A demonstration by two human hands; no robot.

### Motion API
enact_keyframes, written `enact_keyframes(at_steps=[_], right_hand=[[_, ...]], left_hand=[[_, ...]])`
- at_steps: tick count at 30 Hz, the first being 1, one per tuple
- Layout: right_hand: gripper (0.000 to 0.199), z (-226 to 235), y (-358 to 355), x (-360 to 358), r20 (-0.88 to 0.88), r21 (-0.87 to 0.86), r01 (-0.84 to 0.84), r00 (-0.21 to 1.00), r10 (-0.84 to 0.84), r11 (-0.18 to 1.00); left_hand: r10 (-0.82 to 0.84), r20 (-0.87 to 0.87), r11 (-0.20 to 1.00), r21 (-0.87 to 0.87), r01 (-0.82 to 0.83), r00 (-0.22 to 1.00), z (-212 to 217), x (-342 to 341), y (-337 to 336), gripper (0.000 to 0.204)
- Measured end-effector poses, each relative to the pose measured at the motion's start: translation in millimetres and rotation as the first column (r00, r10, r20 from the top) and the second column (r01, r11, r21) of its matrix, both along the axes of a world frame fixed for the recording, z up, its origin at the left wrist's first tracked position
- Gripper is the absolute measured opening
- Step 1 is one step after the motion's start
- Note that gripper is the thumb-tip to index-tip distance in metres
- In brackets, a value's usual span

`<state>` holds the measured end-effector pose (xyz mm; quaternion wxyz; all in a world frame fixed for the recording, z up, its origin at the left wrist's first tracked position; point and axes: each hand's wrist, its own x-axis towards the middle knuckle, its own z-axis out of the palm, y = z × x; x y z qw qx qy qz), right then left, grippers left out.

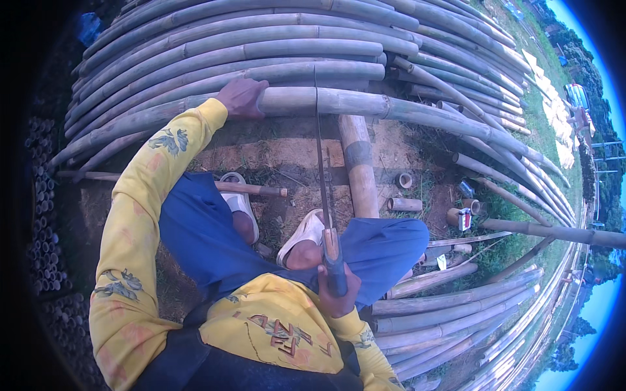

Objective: The person selects bamboo poles from a pile, positions them on a wooden support, and cuts them into shorter sections using a hand saw. The cut pieces are placed aside after each cut.

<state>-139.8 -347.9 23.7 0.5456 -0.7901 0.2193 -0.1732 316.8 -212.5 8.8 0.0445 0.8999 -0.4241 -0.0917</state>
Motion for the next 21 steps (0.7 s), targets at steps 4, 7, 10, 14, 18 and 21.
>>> enact_keyframes(at_steps=[4, 7, 10, 14, 18, 21], right_hand=[[0.018, -31.2, -44.0, 131.9, 0.006, 0.090, -0.049, 0.999, 0.049, 0.995], [0.016, -34.6, -40.5, 167.0, 0.066, 0.043, -0.055, 0.996, 0.052, 0.998], [0.008, -33.4, -14.5, 85.8, 0.071, -0.003, -0.035, 0.997, 0.035, 0.999], [0.017, -10.0, 4.7, -8.6, -0.011, -0.036, -0.007, 1.000, 0.006, 0.999], [0.012, -39.9, -29.2, 103.5, 0.045, 0.032, 0.015, 0.999, -0.016, 0.999], [0.016, -35.3, -37.3, 176.1, 0.071, -0.010, -0.040, 0.997, 0.041, 0.999]], left_hand=[[-0.032, -0.004, 0.999, -0.028, 0.032, 0.999, 0.9, 2.3, -8.7, 0.062], [-0.026, 0.013, 0.999, -0.031, 0.027, 1.000, 5.3, 2.7, -7.6, 0.063], [-0.017, 0.014, 1.000, -0.026, 0.017, 1.000, 1.1, 1.9, 0.5, 0.064], [-0.003, -0.006, 0.999, -0.033, 0.003, 1.000, -5.2, 1.2, 3.5, 0.063], [-0.015, -0.015, 1.000, -0.001, 0.015, 1.000, -1.8, 4.0, -10.0, 0.063], [-0.011, 0.035, 0.997, -0.079, 0.013, 0.999, -14.3, 11.6, -9.9, 0.063]])
